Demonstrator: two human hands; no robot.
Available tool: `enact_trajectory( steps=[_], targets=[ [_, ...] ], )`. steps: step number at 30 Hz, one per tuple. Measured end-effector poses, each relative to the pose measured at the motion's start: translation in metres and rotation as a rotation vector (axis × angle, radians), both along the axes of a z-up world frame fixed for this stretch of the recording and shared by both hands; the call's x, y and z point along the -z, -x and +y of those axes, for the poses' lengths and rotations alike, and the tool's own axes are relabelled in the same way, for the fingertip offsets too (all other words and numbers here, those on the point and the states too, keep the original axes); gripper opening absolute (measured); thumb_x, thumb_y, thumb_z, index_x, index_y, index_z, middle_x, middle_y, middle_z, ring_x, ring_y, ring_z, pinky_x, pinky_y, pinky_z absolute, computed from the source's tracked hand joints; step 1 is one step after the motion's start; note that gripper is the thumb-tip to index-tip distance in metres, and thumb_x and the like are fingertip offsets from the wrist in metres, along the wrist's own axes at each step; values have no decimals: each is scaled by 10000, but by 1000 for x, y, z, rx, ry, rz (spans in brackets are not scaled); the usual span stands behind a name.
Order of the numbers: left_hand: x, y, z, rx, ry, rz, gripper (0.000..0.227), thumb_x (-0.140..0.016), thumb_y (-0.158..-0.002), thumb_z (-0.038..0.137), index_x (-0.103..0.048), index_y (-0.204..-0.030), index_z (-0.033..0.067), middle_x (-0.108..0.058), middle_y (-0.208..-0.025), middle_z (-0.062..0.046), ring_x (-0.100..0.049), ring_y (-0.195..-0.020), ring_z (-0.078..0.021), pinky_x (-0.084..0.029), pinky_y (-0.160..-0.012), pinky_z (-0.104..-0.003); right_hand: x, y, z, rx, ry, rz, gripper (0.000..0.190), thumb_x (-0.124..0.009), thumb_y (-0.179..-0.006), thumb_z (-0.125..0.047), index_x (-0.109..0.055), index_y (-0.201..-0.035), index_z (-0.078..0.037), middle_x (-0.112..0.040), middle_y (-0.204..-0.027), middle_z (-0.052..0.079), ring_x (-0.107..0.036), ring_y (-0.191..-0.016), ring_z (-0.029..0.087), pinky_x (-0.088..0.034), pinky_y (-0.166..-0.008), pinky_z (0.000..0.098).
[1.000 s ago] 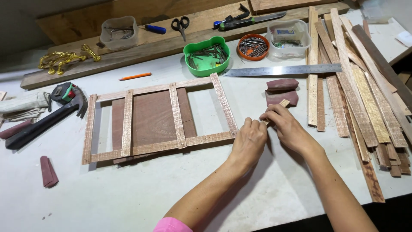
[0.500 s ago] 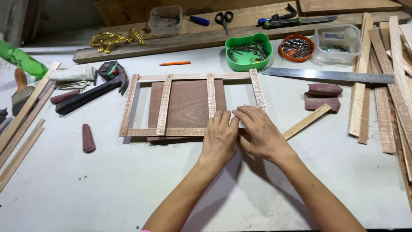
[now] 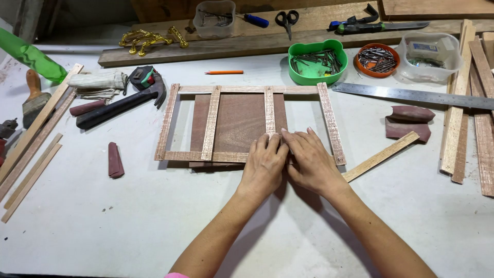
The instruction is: Assembling a wooden frame by measuring, sanding, and hammering wooden strips on a workbench.
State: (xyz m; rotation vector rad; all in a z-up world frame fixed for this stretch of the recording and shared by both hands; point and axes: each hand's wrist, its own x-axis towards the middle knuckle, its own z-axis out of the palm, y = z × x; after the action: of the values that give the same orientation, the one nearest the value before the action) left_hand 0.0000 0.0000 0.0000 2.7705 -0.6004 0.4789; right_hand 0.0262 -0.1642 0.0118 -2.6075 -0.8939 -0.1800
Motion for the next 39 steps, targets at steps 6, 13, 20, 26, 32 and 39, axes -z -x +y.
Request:
enact_trajectory(
  steps=[6,13,20,26,32,39],
  targets=[
    [-1,-14,3,8,7,10,518,-705,-746,-47,-632,-1258,-43,-576,-1353,-261,-543,-1279,-452,-439,-1081,-571,6,-15,2,-7,-10,-33,799,-691,-759,-123,-399,-1490,18,-569,-1350,247,-491,-1340,382,-221,-1241,536],
    [5,-31,9,6,2,28,490,-695,-778,-38,-631,-1264,-46,-568,-1366,-271,-533,-1296,-459,-430,-1085,-581,9,-30,6,-43,-67,-25,758,-682,-762,-119,-436,-1460,42,-567,-1367,243,-486,-1352,363,-208,-1253,534],
    [-9,-29,9,4,23,21,495,-692,-737,-39,-641,-1230,-44,-573,-1367,-259,-533,-1291,-449,-444,-1071,-562,6,-32,6,-56,-66,-18,747,-686,-762,-125,-451,-1449,49,-574,-1379,222,-477,-1352,392,-207,-1244,546],
    [-7,-23,9,-29,34,16,478,-669,-770,-36,-648,-1247,-31,-573,-1376,-241,-537,-1280,-434,-471,-1018,-533,-1,-22,5,-34,-83,-2,728,-704,-798,-159,-462,-1463,9,-592,-1372,203,-514,-1324,372,-240,-1232,539],
    [-7,-20,13,-30,33,0,455,-661,-794,-34,-657,-1248,-19,-581,-1369,-218,-553,-1269,-402,-482,-998,-510,0,-18,5,-2,-86,15,740,-746,-810,-207,-473,-1473,-27,-582,-1388,203,-522,-1319,353,-273,-1202,519],
    [-23,-17,-5,39,20,-14,446,-673,-739,-11,-664,-1184,-31,-584,-1353,-229,-530,-1299,-394,-433,-1053,-522,-14,-6,-11,32,-125,-20,705,-753,-783,-147,-522,-1439,-32,-578,-1409,200,-513,-1346,344,-296,-1208,495]
  ],
)
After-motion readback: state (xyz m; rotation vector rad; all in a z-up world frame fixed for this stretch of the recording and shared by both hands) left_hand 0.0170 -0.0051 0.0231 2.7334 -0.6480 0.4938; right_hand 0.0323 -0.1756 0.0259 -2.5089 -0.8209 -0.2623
